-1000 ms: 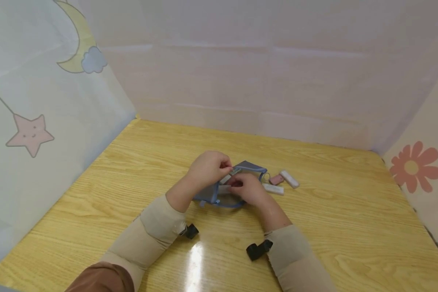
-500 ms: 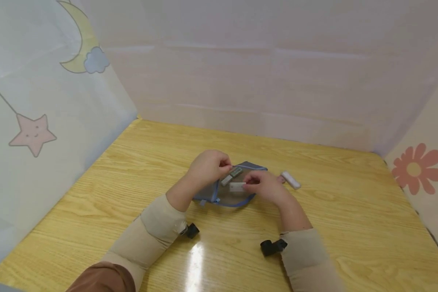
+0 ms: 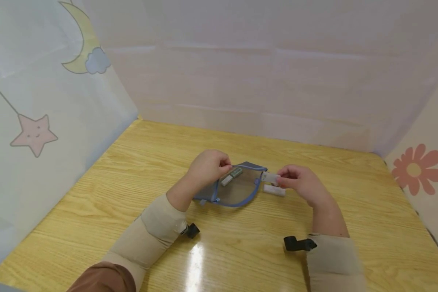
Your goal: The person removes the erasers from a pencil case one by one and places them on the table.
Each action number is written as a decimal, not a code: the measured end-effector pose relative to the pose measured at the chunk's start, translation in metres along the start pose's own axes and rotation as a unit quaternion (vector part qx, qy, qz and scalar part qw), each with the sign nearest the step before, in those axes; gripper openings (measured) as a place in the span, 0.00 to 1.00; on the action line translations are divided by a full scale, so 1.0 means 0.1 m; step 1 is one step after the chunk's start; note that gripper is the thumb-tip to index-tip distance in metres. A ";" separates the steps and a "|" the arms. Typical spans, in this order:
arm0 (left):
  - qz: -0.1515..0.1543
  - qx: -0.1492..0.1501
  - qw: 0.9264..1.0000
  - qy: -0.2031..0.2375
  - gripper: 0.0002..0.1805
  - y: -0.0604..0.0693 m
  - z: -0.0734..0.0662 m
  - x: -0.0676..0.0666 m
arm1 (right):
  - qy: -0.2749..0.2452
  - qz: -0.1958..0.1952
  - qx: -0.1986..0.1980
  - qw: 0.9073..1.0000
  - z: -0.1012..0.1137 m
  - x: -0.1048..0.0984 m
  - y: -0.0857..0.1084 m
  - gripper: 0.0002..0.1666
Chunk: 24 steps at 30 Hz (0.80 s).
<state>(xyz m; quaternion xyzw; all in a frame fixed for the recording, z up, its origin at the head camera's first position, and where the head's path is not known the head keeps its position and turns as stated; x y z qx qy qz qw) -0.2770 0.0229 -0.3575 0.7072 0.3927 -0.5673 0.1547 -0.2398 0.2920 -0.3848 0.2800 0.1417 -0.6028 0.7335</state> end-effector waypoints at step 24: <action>0.001 0.002 1.000 -0.001 0.07 0.00 -0.01 -0.01 | 0.026 -0.034 0.149 0.988 -0.64 -0.30 -0.07 0.24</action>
Point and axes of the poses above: each hand's wrist, its own y-axis away from the middle knuckle, its own x-axis out of the palm, z = x × y, the point moved 2 cm from there along -y, towards the middle knuckle, and after that the axes turned 15 degrees about x, right-handed, at the moved point
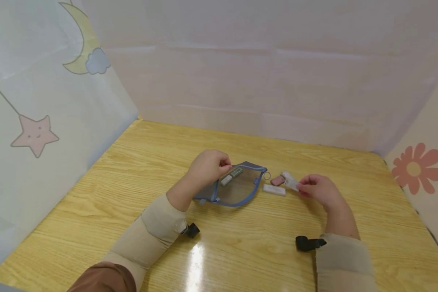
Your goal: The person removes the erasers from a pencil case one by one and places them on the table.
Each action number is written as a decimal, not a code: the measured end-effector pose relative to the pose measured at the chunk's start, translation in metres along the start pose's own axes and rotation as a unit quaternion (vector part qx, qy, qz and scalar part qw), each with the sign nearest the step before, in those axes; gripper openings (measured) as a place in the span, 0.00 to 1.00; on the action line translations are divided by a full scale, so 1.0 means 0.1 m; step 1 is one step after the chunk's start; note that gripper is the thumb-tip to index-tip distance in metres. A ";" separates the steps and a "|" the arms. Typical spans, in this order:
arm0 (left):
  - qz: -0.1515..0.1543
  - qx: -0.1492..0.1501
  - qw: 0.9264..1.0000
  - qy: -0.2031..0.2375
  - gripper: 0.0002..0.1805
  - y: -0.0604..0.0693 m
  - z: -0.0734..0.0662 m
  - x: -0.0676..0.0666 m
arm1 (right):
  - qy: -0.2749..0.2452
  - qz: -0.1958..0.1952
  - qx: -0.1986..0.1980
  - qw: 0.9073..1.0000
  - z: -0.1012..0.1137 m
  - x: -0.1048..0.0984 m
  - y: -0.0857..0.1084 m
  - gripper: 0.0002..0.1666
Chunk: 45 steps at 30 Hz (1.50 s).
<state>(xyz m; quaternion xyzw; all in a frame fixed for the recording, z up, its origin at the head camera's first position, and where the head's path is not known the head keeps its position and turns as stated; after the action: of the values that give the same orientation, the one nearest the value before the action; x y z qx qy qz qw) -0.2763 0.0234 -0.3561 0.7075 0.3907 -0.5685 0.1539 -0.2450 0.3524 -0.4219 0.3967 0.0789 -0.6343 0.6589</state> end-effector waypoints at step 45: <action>0.000 0.001 1.000 0.002 0.08 0.00 0.00 0.01 | -0.024 0.018 0.073 0.997 -0.04 0.13 -0.08 0.16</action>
<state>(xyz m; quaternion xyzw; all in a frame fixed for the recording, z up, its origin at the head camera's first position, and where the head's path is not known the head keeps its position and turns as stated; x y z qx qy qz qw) -0.2762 0.0236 -0.3574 0.7084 0.3906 -0.5678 0.1521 -0.2488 0.3457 -0.4356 0.4297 0.0095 -0.6354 0.6415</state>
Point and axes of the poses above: each hand's wrist, its own y-axis away from the middle knuckle, its own x-axis out of the palm, z = x × y, the point moved 2 cm from there along -y, towards the middle knuckle, and after that the axes turned 15 degrees about x, right-handed, at the moved point
